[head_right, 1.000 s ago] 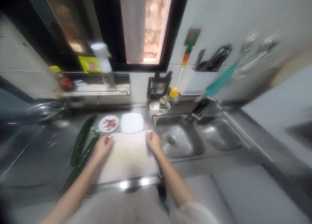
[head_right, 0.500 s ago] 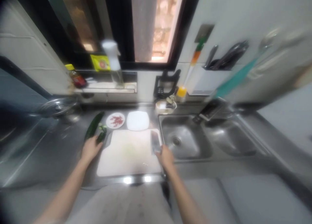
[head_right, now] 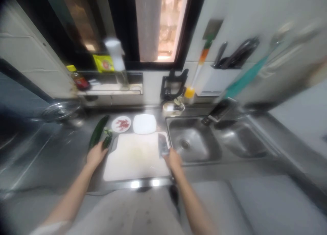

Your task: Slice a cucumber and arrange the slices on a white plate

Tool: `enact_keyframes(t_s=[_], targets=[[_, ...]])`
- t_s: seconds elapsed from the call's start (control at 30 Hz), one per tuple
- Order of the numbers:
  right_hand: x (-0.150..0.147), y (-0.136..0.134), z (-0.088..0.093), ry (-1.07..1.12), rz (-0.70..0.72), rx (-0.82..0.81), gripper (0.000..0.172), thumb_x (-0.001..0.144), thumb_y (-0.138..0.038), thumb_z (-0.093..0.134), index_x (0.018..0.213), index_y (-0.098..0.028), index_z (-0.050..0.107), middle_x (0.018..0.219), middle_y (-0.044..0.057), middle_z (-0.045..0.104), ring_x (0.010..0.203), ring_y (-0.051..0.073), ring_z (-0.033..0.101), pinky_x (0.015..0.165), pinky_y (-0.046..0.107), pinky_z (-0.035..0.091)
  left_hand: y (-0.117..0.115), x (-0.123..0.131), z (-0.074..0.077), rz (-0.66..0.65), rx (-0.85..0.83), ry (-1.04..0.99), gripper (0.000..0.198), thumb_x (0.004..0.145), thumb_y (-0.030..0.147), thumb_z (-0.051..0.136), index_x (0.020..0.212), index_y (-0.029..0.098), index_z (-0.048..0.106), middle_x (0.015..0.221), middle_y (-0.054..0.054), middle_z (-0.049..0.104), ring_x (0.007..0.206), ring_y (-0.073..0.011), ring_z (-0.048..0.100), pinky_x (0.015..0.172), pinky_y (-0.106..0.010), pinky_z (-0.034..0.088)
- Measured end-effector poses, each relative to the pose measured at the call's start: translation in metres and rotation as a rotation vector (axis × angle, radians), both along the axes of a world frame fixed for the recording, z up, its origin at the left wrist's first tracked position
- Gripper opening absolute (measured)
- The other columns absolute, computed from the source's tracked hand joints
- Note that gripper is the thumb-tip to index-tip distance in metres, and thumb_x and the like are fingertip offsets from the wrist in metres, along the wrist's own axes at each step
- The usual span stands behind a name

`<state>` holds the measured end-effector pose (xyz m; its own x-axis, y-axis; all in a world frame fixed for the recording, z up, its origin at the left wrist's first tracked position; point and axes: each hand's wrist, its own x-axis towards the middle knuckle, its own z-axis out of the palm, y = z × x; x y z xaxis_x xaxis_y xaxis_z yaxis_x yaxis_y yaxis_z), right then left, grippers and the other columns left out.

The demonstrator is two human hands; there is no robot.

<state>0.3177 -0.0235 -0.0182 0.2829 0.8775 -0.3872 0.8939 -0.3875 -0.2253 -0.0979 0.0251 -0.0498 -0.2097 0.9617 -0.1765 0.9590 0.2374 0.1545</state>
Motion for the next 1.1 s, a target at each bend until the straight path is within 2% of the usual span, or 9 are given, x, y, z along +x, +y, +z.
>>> enact_keyframes(t_s=[0.17, 0.3, 0.43, 0.57, 0.8, 1.1], targets=[[-0.001, 0.000, 0.001, 0.007, -0.002, -0.007, 0.041, 0.084, -0.040, 0.062, 0.117, -0.018, 0.053, 0.116, 0.011, 0.065, 0.103, 0.023, 0.063, 0.076, 0.028, 0.043, -0.001, 0.004, 0.004, -0.003, 0.008, 0.010, 0.052, 0.087, 0.034, 0.051, 0.137, 0.021, 0.044, 0.110, -0.015, 0.068, 0.096, -0.0271, 0.067, 0.079, -0.034, 0.050], [0.000, 0.000, -0.002, 0.009, -0.001, -0.010, 0.042, 0.084, -0.041, 0.061, 0.118, -0.018, 0.052, 0.118, 0.012, 0.064, 0.105, 0.023, 0.062, 0.077, 0.028, 0.043, -0.008, 0.011, 0.014, -0.023, 0.056, -0.034, 0.052, 0.086, 0.031, 0.052, 0.137, 0.022, 0.047, 0.116, -0.013, 0.066, 0.102, -0.0269, 0.065, 0.084, -0.034, 0.050], [0.000, 0.001, -0.005, 0.008, 0.014, -0.011, 0.042, 0.085, -0.042, 0.059, 0.118, -0.017, 0.050, 0.119, 0.012, 0.063, 0.104, 0.025, 0.062, 0.076, 0.029, 0.044, -0.020, 0.023, 0.027, -0.113, 0.120, -0.187, 0.055, 0.084, 0.029, 0.055, 0.138, 0.023, 0.047, 0.126, -0.009, 0.063, 0.111, -0.0258, 0.061, 0.091, -0.033, 0.048], [0.000, 0.001, -0.007, 0.005, 0.023, -0.004, 0.039, 0.085, -0.041, 0.059, 0.115, -0.017, 0.051, 0.117, 0.011, 0.064, 0.103, 0.024, 0.062, 0.077, 0.029, 0.044, -0.030, 0.045, 0.034, -0.236, 0.084, -0.369, 0.055, 0.084, 0.028, 0.056, 0.138, 0.022, 0.048, 0.132, -0.008, 0.059, 0.117, -0.0246, 0.057, 0.099, -0.034, 0.044], [-0.001, 0.001, -0.008, 0.010, 0.025, 0.003, 0.042, 0.084, -0.043, 0.062, 0.115, -0.018, 0.051, 0.120, 0.012, 0.062, 0.108, 0.025, 0.060, 0.080, 0.030, 0.043, -0.042, 0.076, 0.028, -0.421, -0.013, -0.414, 0.056, 0.083, 0.026, 0.057, 0.139, 0.025, 0.048, 0.125, -0.009, 0.062, 0.113, -0.0243, 0.057, 0.098, -0.034, 0.043], [-0.001, 0.001, -0.010, 0.024, 0.002, 0.003, 0.045, 0.083, -0.044, 0.061, 0.118, -0.019, 0.050, 0.123, 0.012, 0.061, 0.108, 0.026, 0.059, 0.084, 0.032, 0.042, -0.046, 0.091, 0.024, -0.530, -0.106, -0.370, 0.058, 0.083, 0.023, 0.056, 0.140, 0.028, 0.045, 0.121, -0.007, 0.062, 0.114, -0.0234, 0.055, 0.098, -0.032, 0.040]])
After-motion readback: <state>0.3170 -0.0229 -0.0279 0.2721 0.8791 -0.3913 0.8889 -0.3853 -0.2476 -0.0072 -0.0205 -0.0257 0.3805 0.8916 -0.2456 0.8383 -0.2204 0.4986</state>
